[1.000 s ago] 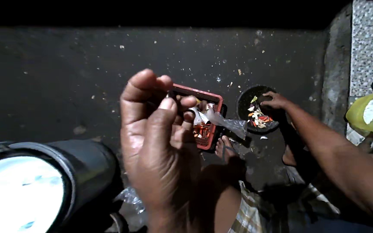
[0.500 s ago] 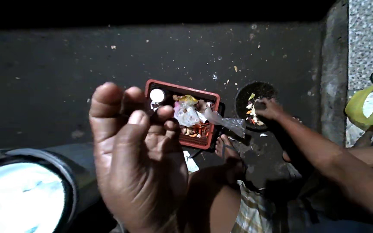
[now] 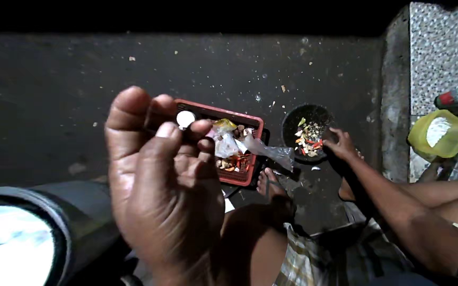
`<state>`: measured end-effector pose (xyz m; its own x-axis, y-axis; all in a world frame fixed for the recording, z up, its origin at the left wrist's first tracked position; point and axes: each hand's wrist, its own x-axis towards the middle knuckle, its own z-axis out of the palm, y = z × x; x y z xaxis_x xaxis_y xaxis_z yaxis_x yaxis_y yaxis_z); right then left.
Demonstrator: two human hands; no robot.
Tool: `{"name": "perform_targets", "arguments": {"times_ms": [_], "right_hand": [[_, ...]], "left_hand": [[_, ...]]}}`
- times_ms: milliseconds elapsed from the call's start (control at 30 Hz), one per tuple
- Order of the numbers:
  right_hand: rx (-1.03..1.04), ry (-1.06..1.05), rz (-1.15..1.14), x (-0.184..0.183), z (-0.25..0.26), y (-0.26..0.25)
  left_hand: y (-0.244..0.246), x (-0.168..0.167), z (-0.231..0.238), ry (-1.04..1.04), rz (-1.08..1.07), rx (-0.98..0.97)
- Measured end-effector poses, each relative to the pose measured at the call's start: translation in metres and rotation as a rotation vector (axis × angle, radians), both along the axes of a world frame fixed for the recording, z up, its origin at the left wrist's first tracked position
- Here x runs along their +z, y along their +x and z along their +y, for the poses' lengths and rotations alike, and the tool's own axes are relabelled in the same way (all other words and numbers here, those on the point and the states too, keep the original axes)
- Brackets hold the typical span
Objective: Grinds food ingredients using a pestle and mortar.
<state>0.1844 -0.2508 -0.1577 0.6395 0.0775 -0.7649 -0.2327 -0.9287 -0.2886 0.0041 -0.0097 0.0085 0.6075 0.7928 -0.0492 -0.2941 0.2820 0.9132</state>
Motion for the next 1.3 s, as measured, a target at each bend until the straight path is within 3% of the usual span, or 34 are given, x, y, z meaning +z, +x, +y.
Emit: {"name": "perform_targets", "arguments": {"times_ms": [33, 67, 133, 200, 333, 400, 500, 600, 667, 733, 867, 1033, 1100, 1167, 1300], "right_hand": [[0.118, 0.023, -0.277, -0.065, -0.024, 0.003], [0.226, 0.033, -0.411, -0.109, -0.035, 0.008], [0.437, -0.025, -0.4, -0.134, -0.03, 0.018], [0.504, -0.033, -0.339, -0.127, -0.009, 0.045], [0.312, 0.096, -0.159, -0.114, 0.001, 0.091], [0.3, 0.088, -0.191, -0.114, -0.004, 0.07], [0.473, -0.023, -0.343, -0.131, -0.024, 0.028], [0.588, -0.016, -0.307, -0.134, -0.022, 0.032], [0.537, 0.024, -0.276, -0.124, -0.016, 0.051], [0.36, 0.092, -0.176, -0.115, -0.001, 0.069], [0.321, 0.112, -0.206, -0.113, -0.011, 0.047], [0.683, 0.065, -0.275, -0.1, -0.05, -0.017], [0.729, 0.032, -0.305, -0.117, -0.042, -0.01], [0.651, 0.042, -0.358, -0.132, -0.019, 0.01], [0.546, -0.034, -0.286, -0.115, 0.009, 0.035]], "left_hand": [[0.0, -0.002, 0.002, 0.009, 0.005, 0.007], [0.001, -0.003, 0.004, 0.021, 0.02, 0.016], [0.005, -0.002, 0.007, 0.028, 0.048, 0.017], [0.013, -0.002, 0.008, 0.041, 0.044, -0.004], [0.017, 0.005, -0.001, 0.018, 0.045, 0.018], [0.008, 0.003, 0.001, 0.042, 0.027, 0.016], [-0.002, -0.003, 0.01, 0.027, 0.04, 0.056], [0.003, -0.002, 0.015, 0.006, 0.056, 0.041], [0.016, -0.002, 0.012, 0.023, 0.044, 0.014], [0.022, 0.001, 0.004, 0.055, 0.045, 0.035], [0.011, 0.004, -0.004, 0.076, 0.03, 0.044], [0.0, 0.0, 0.003, 0.066, 0.093, 0.058], [0.009, 0.0, 0.005, 0.072, 0.075, 0.049], [0.016, 0.004, 0.002, 0.061, 0.086, 0.046], [0.02, 0.006, -0.002, 0.049, 0.085, 0.039]]}}
